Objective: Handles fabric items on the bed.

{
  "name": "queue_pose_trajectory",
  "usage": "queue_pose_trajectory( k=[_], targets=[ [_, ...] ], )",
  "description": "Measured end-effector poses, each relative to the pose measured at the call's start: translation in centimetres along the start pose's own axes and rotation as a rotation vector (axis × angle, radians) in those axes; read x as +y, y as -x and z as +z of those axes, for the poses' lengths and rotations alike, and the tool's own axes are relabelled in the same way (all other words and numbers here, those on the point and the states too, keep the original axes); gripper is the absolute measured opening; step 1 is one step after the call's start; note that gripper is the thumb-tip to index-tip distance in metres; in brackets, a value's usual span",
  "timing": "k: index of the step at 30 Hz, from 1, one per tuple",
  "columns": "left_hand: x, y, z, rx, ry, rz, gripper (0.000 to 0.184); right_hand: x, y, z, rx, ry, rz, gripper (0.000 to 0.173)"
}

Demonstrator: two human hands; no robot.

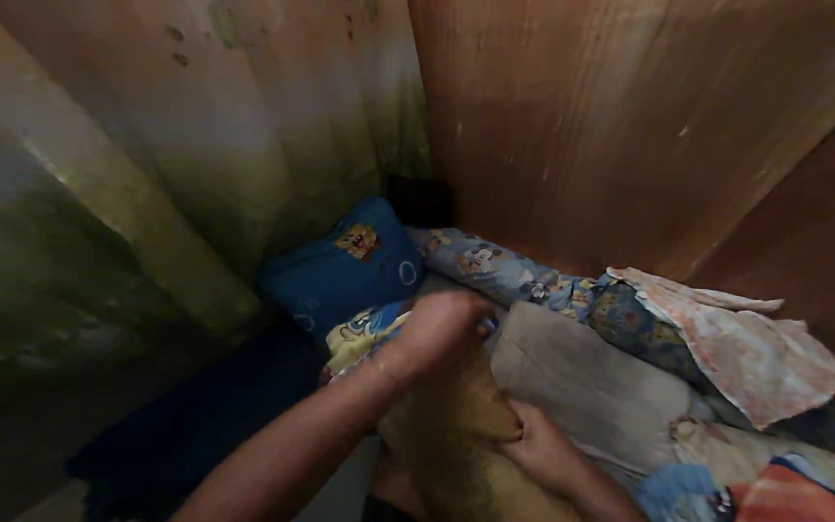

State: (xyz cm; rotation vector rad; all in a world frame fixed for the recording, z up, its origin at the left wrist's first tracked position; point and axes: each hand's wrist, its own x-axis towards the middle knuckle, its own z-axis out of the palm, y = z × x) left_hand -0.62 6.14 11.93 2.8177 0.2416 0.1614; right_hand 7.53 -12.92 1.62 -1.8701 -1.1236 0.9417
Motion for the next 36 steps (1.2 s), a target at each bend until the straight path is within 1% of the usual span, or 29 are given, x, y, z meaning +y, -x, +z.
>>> queue_pose_trajectory(
  k=[1,2,4,5,6,8,10,12,13,14,16,17,18,19,20,21,23,24,25,27,28,29,30,31,32,33,34,35,36],
  targets=[
    [1.2,1.4,1.3,0.003,-0.029,0.101,0.028,-0.1,-0.2,-0.3,0.003,-0.019,0.025,0.060],
    [2.2,2.9,3.0,0.065,-0.053,0.221,0.028,0.0,-0.3,-0.7,0.027,-0.045,0.023,0.055],
    [2.7,5.6,6.7,0.287,-0.107,0.420,0.027,0.5,-0.3,-1.5,0.117,-0.099,-0.013,0.034],
    [2.2,6.6,7.8,0.401,-0.122,0.425,0.028,0.9,-0.3,-2.2,0.153,-0.148,-0.007,0.031],
    [1.3,7.3,8.2,0.498,-0.128,0.353,0.029,1.5,-0.3,-2.8,0.188,-0.226,-0.002,0.035],
    [-1.6,8.4,8.3,0.630,-0.134,0.108,0.035,2.5,-0.1,-3.8,0.258,-0.403,0.002,0.042],
    [-5.1,8.8,9.1,0.704,-0.111,-0.100,0.035,3.2,0.3,-4.2,0.302,-0.550,0.006,0.039],
    [-8.6,9.2,10.1,0.713,-0.011,-0.190,0.022,4.2,0.4,-4.4,0.337,-0.661,0.013,0.037],
    [-10.0,9.5,10.6,0.683,0.055,-0.210,0.017,4.9,0.3,-4.5,0.368,-0.695,0.019,0.037],
    [-10.8,9.8,11.1,0.624,0.115,-0.237,0.016,5.7,0.1,-4.4,0.408,-0.734,0.025,0.034],
    [-10.6,10.7,12.4,0.444,0.239,-0.294,0.021,6.9,-0.2,-4.1,0.495,-0.846,0.008,0.023],
    [-9.6,11.1,13.2,0.346,0.334,-0.326,0.025,7.6,-0.6,-3.9,0.521,-0.905,-0.033,0.023],
    [-8.4,11.6,14.0,0.261,0.450,-0.360,0.030,8.5,-1.2,-3.6,0.544,-0.929,-0.078,0.026],
    [-7.1,12.2,15.0,0.226,0.568,-0.382,0.036,9.4,-1.9,-3.3,0.579,-0.915,-0.097,0.029],
    [-5.9,12.9,15.9,0.228,0.681,-0.395,0.041,10.1,-2.7,-3.2,0.632,-0.873,-0.077,0.030],
    [-5.0,13.6,16.6,0.261,0.758,-0.390,0.041,10.6,-3.4,-3.3,0.669,-0.801,-0.018,0.032],
    [-3.8,14.9,16.9,0.339,0.859,-0.319,0.031,11.3,-4.0,-3.6,0.668,-0.639,0.103,0.037],
    [-3.4,15.4,16.7,0.363,0.921,-0.272,0.027,11.6,-3.6,-3.4,0.652,-0.557,0.100,0.040],
    [-3.1,15.9,16.7,0.383,0.980,-0.231,0.024,11.9,-2.4,-2.8,0.598,-0.463,0.040,0.045],
    [-3.6,16.8,17.3,0.445,1.089,-0.187,0.023,12.3,-1.6,-1.7,0.501,-0.406,-0.068,0.050],
    [-4.3,17.1,17.8,0.476,1.146,-0.197,0.038,12.0,-2.8,-1.5,0.480,-0.464,-0.052,0.049],
    [-5.2,17.5,18.0,0.488,1.188,-0.217,0.065,11.6,-4.8,-1.5,0.475,-0.579,-0.002,0.046],
    [-5.9,18.0,17.9,0.476,1.197,-0.259,0.091,11.9,-6.5,-1.3,0.446,-0.721,0.012,0.047],
    [-6.3,18.5,17.5,0.456,1.188,-0.351,0.109,12.7,-7.0,-0.9,0.416,-0.842,0.003,0.052],
    [-6.2,18.8,17.3,0.458,1.153,-0.477,0.113,13.9,-6.8,-0.2,0.393,-0.934,0.002,0.055],
    [-5.9,18.9,17.6,0.487,1.108,-0.610,0.101,14.7,-6.1,0.8,0.400,-1.003,0.041,0.057],
    [-5.7,19.0,18.3,0.532,1.060,-0.711,0.082,15.0,-5.0,2.0,0.429,-1.071,0.097,0.057],
    [-5.4,18.9,19.3,0.582,1.021,-0.795,0.062,15.1,-3.9,3.4,0.504,-1.156,0.172,0.055],
    [-5.0,18.8,20.1,0.613,0.997,-0.856,0.048,15.0,-2.7,5.0,0.562,-1.255,0.258,0.057]
  ],
)
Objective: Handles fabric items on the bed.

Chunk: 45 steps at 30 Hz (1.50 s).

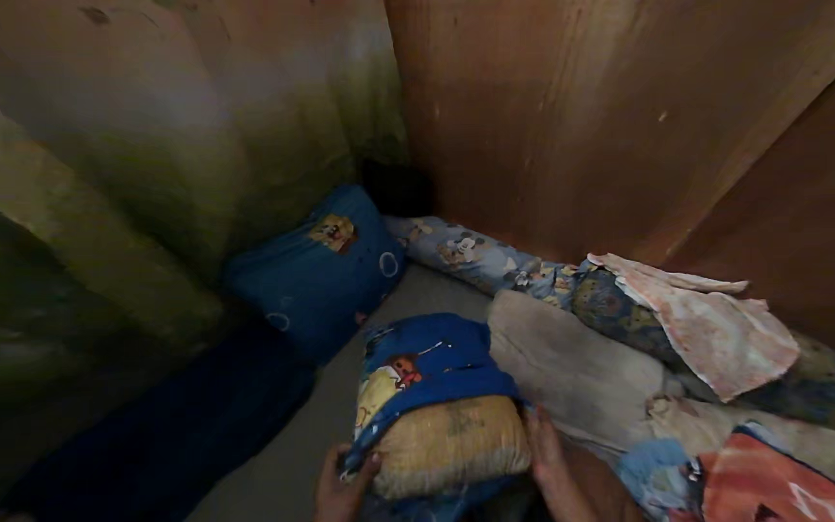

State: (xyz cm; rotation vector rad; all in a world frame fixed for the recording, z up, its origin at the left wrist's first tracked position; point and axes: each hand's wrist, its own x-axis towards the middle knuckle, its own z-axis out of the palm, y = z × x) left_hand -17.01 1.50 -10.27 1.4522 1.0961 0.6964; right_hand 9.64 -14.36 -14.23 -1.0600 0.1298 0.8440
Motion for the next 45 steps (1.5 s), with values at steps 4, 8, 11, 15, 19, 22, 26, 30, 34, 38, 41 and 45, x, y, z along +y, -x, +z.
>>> queue_pose_trajectory(
  k=[4,8,11,15,19,22,26,30,34,38,41,45],
  targets=[
    [-0.7,1.6,1.8,-0.036,-0.087,0.094,0.037,4.0,6.5,-0.6,-0.219,-0.086,0.297,0.085],
    [2.6,1.9,1.1,-0.274,-0.272,0.086,0.046,3.0,5.9,3.7,0.032,-0.148,0.330,0.045],
    [6.7,3.7,-0.4,-0.546,-0.215,-0.034,0.053,1.9,3.9,7.9,0.082,-0.275,0.254,0.040],
    [7.8,4.6,-3.4,-0.747,0.088,0.162,0.040,0.0,1.0,11.8,0.112,-0.239,0.159,0.037],
    [8.6,3.1,-5.0,-0.600,0.303,0.364,0.046,-2.5,1.7,12.0,-0.089,0.120,0.063,0.047],
    [10.5,1.4,-5.4,-0.591,0.466,0.461,0.047,-5.9,1.5,10.0,-0.431,0.724,-0.232,0.072],
    [14.8,-1.0,-3.1,-0.614,0.492,0.769,0.041,-9.3,1.1,8.9,-0.732,0.942,-0.646,0.123],
    [19.9,-2.0,0.1,-0.269,0.476,0.572,0.026,-8.1,2.1,8.2,-0.627,1.089,-1.279,0.106],
    [19.2,-5.1,1.9,0.079,0.363,1.196,0.020,-5.1,1.2,7.8,-0.264,1.148,-1.558,0.022],
    [20.8,-3.9,1.0,0.029,0.219,0.990,0.045,-10.7,3.5,9.0,-0.434,0.665,-1.063,0.018],
    [20.1,-4.1,-2.3,-0.153,-0.017,1.107,0.048,-16.1,4.9,10.0,-0.718,0.404,-0.848,0.019],
    [16.0,-4.5,-5.3,0.183,-0.399,1.310,0.027,-19.9,4.6,13.3,-0.820,0.414,-0.720,0.025]
  ],
)
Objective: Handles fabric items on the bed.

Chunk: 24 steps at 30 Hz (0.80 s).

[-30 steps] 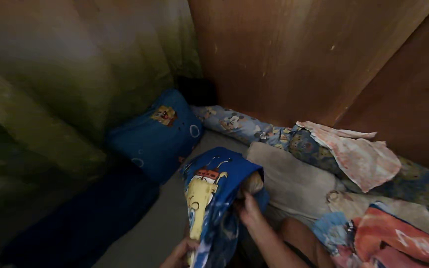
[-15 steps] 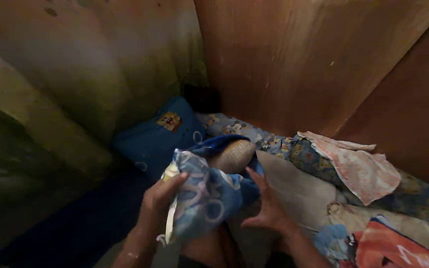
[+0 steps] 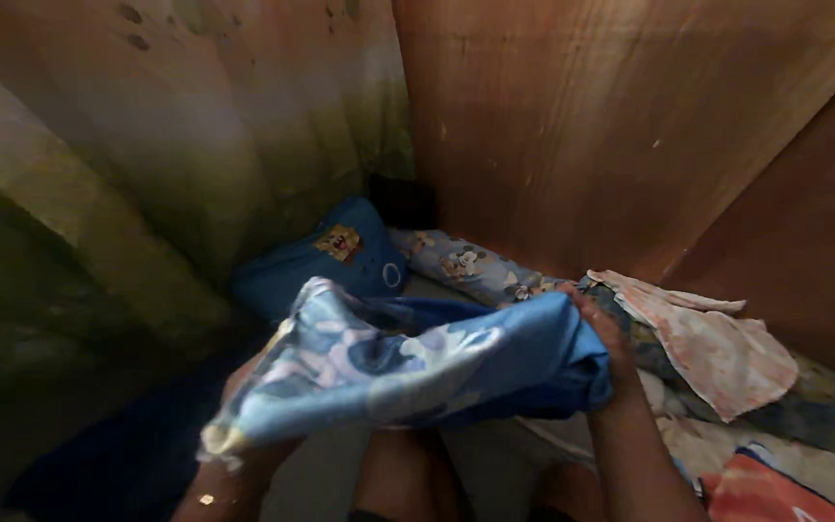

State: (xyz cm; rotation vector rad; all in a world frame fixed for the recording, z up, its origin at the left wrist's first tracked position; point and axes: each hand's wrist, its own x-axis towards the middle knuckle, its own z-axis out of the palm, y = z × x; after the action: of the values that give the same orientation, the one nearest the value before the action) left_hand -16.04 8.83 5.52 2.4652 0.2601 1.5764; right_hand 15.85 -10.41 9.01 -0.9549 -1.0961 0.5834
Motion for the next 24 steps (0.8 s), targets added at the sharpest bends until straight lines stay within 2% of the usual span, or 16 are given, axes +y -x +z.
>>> queue_pose_trajectory(
  k=[1,3,5,6,7,9,10,11,12,14,15,17,18,20,23,24],
  targets=[
    [-0.2,-0.1,0.3,0.119,0.017,0.032,0.022,0.3,-1.3,0.3,0.012,0.098,0.040,0.025],
    [-0.2,-1.7,1.0,0.306,-0.144,0.069,0.018,2.1,-4.0,1.2,0.064,0.390,0.144,0.017],
    [0.2,-3.8,1.6,0.312,-0.321,0.017,0.018,3.9,-5.4,2.5,0.148,0.692,0.200,0.025],
    [0.3,-4.7,1.7,0.305,-0.365,-0.020,0.018,4.4,-5.0,3.2,0.193,0.781,0.122,0.029],
    [0.4,-5.5,1.6,0.287,-0.369,-0.065,0.018,4.6,-3.8,4.0,0.250,0.835,-0.032,0.031],
    [0.6,-6.9,1.2,0.235,-0.241,-0.183,0.019,4.0,-0.5,6.2,0.345,0.896,-0.430,0.041],
    [1.0,-7.5,1.1,0.192,-0.128,-0.252,0.019,3.4,1.7,7.8,0.339,0.913,-0.535,0.047],
    [1.6,-8.2,1.0,0.139,-0.002,-0.316,0.018,2.9,3.8,9.7,0.306,0.958,-0.563,0.052],
    [2.3,-9.0,1.1,0.084,0.127,-0.376,0.019,2.9,5.3,11.3,0.274,1.026,-0.559,0.053],
    [3.2,-10.2,0.8,-0.067,0.363,-0.455,0.020,3.7,6.3,12.5,0.263,1.227,-0.480,0.035],
    [3.4,-10.7,0.4,-0.151,0.448,-0.474,0.018,3.9,6.1,11.7,0.289,1.297,-0.401,0.028],
    [3.1,-11.7,-1.3,-0.323,0.506,-0.493,0.017,3.2,5.3,8.5,0.362,1.336,-0.214,0.026],
    [2.6,-12.0,-2.3,-0.414,0.486,-0.497,0.019,2.6,5.2,6.7,0.379,1.320,-0.161,0.029],
    [2.3,-12.3,-4.0,-0.517,0.418,-0.519,0.020,2.0,5.5,4.3,0.281,1.201,-0.119,0.041],
    [2.7,-12.4,-4.7,-0.472,0.316,-0.501,0.017,2.6,6.2,5.8,0.017,1.029,-0.166,0.069],
    [2.9,-12.3,-4.6,-0.450,0.303,-0.483,0.020,3.3,6.5,7.1,-0.036,1.035,-0.206,0.069]
  ],
)
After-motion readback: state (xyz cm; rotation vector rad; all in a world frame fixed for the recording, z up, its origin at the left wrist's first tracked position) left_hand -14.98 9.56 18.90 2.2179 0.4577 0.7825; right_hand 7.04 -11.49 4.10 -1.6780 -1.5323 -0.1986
